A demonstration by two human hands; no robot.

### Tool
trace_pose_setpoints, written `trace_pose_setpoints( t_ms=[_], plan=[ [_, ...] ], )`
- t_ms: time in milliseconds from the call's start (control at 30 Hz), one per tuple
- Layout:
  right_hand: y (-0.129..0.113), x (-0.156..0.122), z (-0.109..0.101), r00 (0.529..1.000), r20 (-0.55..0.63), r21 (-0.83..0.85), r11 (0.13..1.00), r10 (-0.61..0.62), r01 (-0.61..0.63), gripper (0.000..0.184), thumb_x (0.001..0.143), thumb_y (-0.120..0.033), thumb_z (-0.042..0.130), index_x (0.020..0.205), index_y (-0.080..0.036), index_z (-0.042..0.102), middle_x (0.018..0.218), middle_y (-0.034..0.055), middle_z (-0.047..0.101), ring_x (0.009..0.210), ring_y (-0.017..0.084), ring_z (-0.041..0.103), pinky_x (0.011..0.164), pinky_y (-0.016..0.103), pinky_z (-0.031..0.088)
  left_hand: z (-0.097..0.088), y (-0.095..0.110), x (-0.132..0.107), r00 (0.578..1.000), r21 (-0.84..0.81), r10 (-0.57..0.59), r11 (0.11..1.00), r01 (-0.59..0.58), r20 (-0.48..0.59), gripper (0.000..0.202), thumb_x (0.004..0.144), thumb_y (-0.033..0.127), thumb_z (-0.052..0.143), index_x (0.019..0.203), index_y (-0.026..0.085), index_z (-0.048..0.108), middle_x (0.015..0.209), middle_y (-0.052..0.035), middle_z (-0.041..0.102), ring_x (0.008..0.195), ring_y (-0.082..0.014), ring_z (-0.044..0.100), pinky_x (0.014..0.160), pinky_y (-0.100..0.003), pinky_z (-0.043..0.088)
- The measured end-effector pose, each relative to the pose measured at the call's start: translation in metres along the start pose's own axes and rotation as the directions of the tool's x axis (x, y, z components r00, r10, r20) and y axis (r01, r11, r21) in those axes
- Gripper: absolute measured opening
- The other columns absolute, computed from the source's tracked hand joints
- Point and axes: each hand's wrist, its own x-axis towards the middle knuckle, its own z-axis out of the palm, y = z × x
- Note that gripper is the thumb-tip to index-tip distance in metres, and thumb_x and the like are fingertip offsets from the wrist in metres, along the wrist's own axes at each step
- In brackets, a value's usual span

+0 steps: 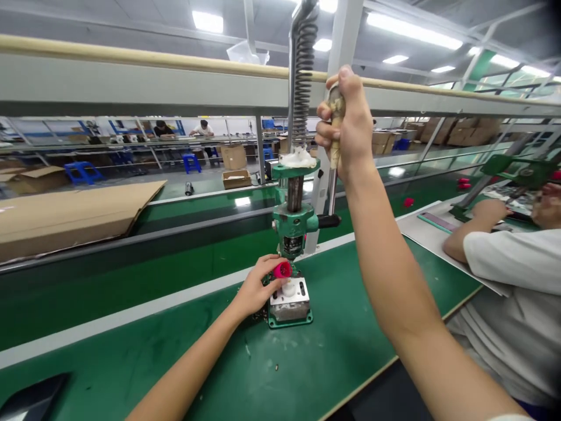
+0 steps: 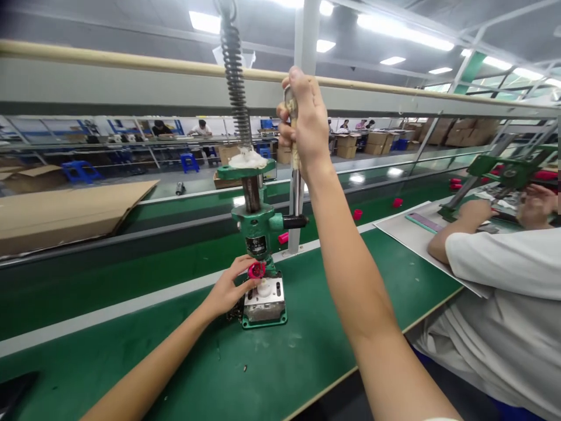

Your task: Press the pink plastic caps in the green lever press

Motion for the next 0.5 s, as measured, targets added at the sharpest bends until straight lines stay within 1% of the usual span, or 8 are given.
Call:
trace_pose_setpoints(
  t_ms=[100, 200, 267, 300, 400, 467, 500],
  plan=[
    [0.001, 0.001, -0.002, 1.000, -0.002, -0.008, 1.000, -0.003, 0.003, 0.066, 0.075, -0.078, 0.076, 0.102, -0.024, 0.047, 0.079, 0.0002, 0.045, 0.048, 0.005, 0.026, 0.044, 0.022, 0.020, 0.008, 0.004, -0.002, 0.996, -0.121, -0.080, 0.989, 0.082, 0.026, 0.050, 0.093, 0.045, 0.072, 0.139, 0.025, 0.065, 0.143, -0.0106, 0.064, 0.134, -0.0308, 0.057, 0.117, -0.046, 0.042],
    [0.002, 0.002, -0.002, 1.000, 0.003, -0.009, 1.000, -0.005, 0.005, 0.065, 0.078, -0.079, 0.073, 0.103, -0.025, 0.048, 0.079, 0.0003, 0.045, 0.048, 0.005, 0.027, 0.045, 0.023, 0.020, 0.012, 0.007, -0.002, 0.990, -0.180, -0.137, 0.973, 0.142, 0.038, 0.058, 0.091, 0.047, 0.074, 0.142, 0.024, 0.063, 0.142, -0.0102, 0.066, 0.132, -0.0316, 0.059, 0.117, -0.046, 0.043],
    [0.000, 0.001, -0.002, 1.000, 0.009, -0.013, 1.000, 0.005, -0.005, 0.062, 0.077, -0.077, 0.075, 0.101, -0.026, 0.049, 0.079, 0.0002, 0.046, 0.048, 0.007, 0.026, 0.046, 0.025, 0.021, 0.013, 0.009, -0.001, 0.989, -0.200, -0.141, 0.968, 0.149, 0.052, 0.057, 0.091, 0.046, 0.074, 0.142, 0.024, 0.064, 0.142, -0.0104, 0.067, 0.132, -0.0316, 0.060, 0.116, -0.046, 0.044],
    [-0.002, 0.000, -0.001, 1.000, 0.010, -0.014, 1.000, 0.011, -0.011, 0.061, 0.075, -0.076, 0.077, 0.100, -0.027, 0.050, 0.079, -0.0001, 0.047, 0.048, 0.007, 0.026, 0.046, 0.025, 0.020, 0.014, 0.010, -0.001, 0.988, -0.209, -0.140, 0.967, 0.149, 0.058, 0.056, 0.091, 0.046, 0.074, 0.141, 0.023, 0.064, 0.142, -0.0107, 0.067, 0.131, -0.0316, 0.060, 0.116, -0.046, 0.044],
    [-0.005, -0.002, 0.000, 1.000, -0.001, -0.028, 1.000, 0.007, -0.007, 0.068, 0.069, -0.083, 0.075, 0.099, -0.028, 0.049, 0.077, -0.0013, 0.047, 0.048, 0.007, 0.023, 0.046, 0.026, 0.018, 0.014, 0.011, -0.001, 0.988, -0.235, -0.140, 0.960, 0.151, 0.065, 0.056, 0.090, 0.045, 0.075, 0.141, 0.023, 0.065, 0.143, -0.0111, 0.066, 0.131, -0.0317, 0.061, 0.115, -0.046, 0.045],
    [-0.005, -0.003, 0.001, 1.000, -0.002, -0.029, 1.000, -0.003, 0.003, 0.071, 0.070, -0.087, 0.071, 0.100, -0.027, 0.048, 0.076, -0.0016, 0.046, 0.048, 0.006, 0.024, 0.046, 0.025, 0.017, 0.015, 0.011, -0.001, 0.987, -0.254, -0.141, 0.955, 0.156, 0.077, 0.057, 0.090, 0.045, 0.075, 0.142, 0.024, 0.064, 0.144, -0.0111, 0.065, 0.132, -0.0315, 0.060, 0.116, -0.046, 0.044],
    [-0.004, -0.002, 0.001, 1.000, 0.002, -0.022, 1.000, -0.009, 0.009, 0.070, 0.073, -0.087, 0.070, 0.100, -0.026, 0.047, 0.076, -0.0014, 0.046, 0.048, 0.006, 0.024, 0.046, 0.024, 0.017, 0.015, 0.011, -0.001, 0.987, -0.261, -0.142, 0.952, 0.158, 0.078, 0.058, 0.090, 0.045, 0.075, 0.142, 0.024, 0.064, 0.144, -0.0112, 0.065, 0.132, -0.0315, 0.060, 0.117, -0.046, 0.043]
  ],
)
